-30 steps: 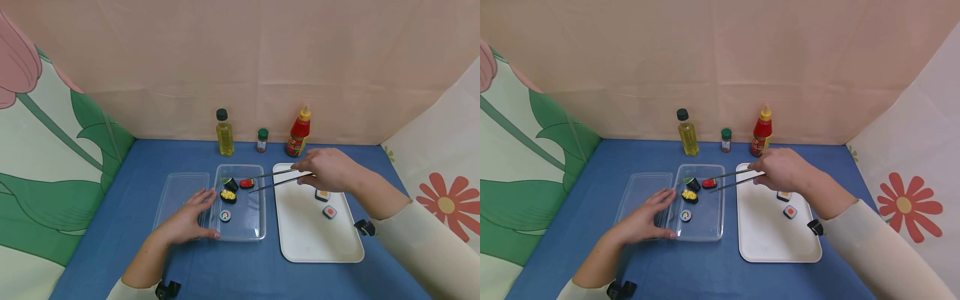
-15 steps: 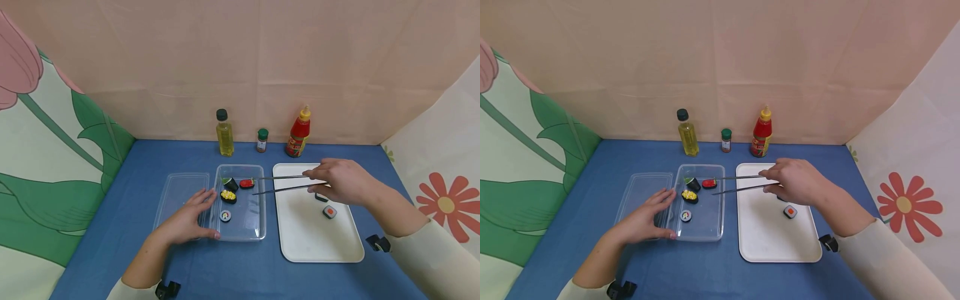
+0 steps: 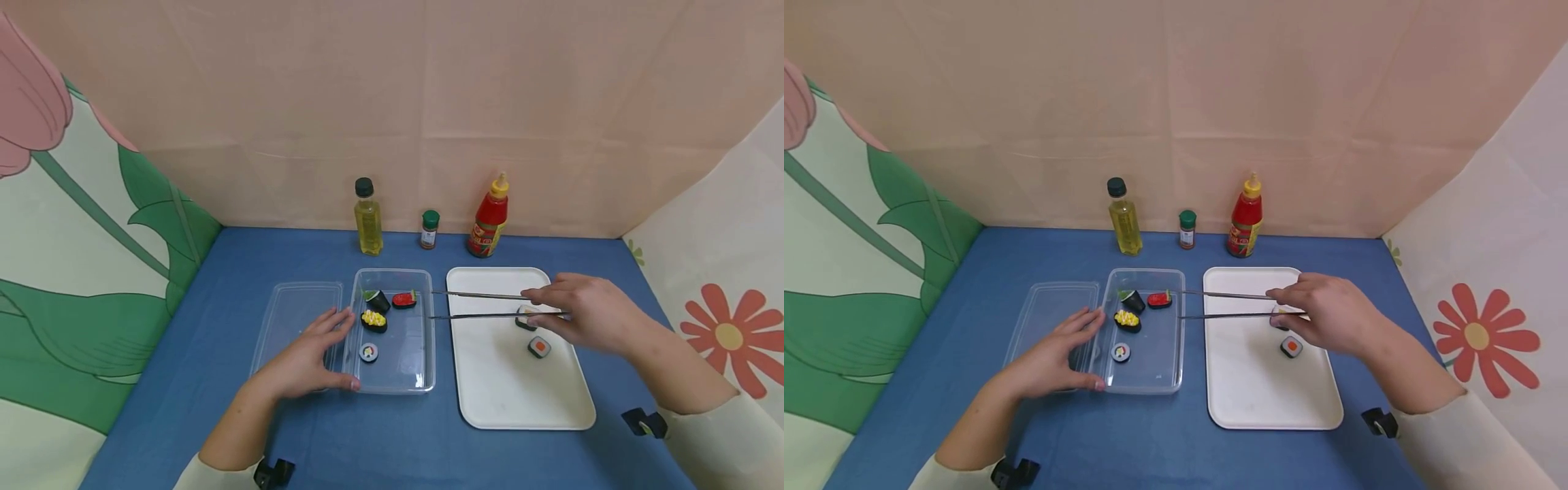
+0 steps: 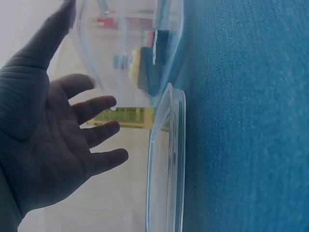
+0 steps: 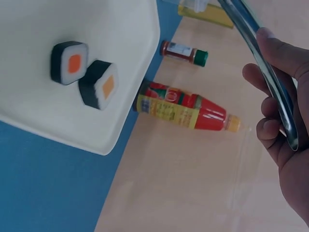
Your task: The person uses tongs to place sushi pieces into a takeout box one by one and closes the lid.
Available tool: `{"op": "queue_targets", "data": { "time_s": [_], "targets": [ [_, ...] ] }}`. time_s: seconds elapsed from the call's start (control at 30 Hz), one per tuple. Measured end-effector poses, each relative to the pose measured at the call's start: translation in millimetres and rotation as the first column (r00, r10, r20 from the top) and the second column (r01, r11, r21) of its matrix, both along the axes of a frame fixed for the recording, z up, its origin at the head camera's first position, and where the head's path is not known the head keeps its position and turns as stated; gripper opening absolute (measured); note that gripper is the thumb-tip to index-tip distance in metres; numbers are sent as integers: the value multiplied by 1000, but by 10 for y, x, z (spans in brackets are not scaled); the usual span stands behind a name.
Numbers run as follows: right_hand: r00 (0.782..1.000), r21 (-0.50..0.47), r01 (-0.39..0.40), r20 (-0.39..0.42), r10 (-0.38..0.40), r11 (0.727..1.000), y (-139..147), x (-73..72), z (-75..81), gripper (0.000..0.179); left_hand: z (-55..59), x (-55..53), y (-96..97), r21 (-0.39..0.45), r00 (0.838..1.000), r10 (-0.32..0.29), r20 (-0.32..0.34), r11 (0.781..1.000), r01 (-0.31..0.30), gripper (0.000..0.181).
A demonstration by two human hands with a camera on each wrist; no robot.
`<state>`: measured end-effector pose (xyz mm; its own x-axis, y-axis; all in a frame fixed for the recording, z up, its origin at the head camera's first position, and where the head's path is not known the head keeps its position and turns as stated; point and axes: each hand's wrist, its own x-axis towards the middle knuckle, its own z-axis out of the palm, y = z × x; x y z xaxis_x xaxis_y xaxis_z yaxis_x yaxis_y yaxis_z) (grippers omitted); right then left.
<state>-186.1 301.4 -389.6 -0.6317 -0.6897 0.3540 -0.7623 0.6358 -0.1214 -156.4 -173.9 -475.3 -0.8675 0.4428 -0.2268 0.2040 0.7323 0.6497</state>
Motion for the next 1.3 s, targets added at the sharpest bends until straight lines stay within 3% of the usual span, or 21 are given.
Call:
{"op": "queue_targets", "data": {
  "time_s": [0.37,0.8,0.93,1.3],
  "targets": [
    [998,-17,54,-23,-54,998,189,120,-98,75,4,8,-3,-7,1000,-2,-9,1000,2,114],
    [990,18,140,11,-141,990,471,247,-191,72,4,5,4,-14,1000,-4,-11,1000,3,114],
    [981,47,190,42,-192,981,578,300,-222,50,6,-1,12,-12,1000,-4,-16,1000,4,115],
    [944,104,322,42,-328,941,844,417,-335,55,-8,-6,2,-10,1000,-4,-4,1000,4,114]
  ]
}}
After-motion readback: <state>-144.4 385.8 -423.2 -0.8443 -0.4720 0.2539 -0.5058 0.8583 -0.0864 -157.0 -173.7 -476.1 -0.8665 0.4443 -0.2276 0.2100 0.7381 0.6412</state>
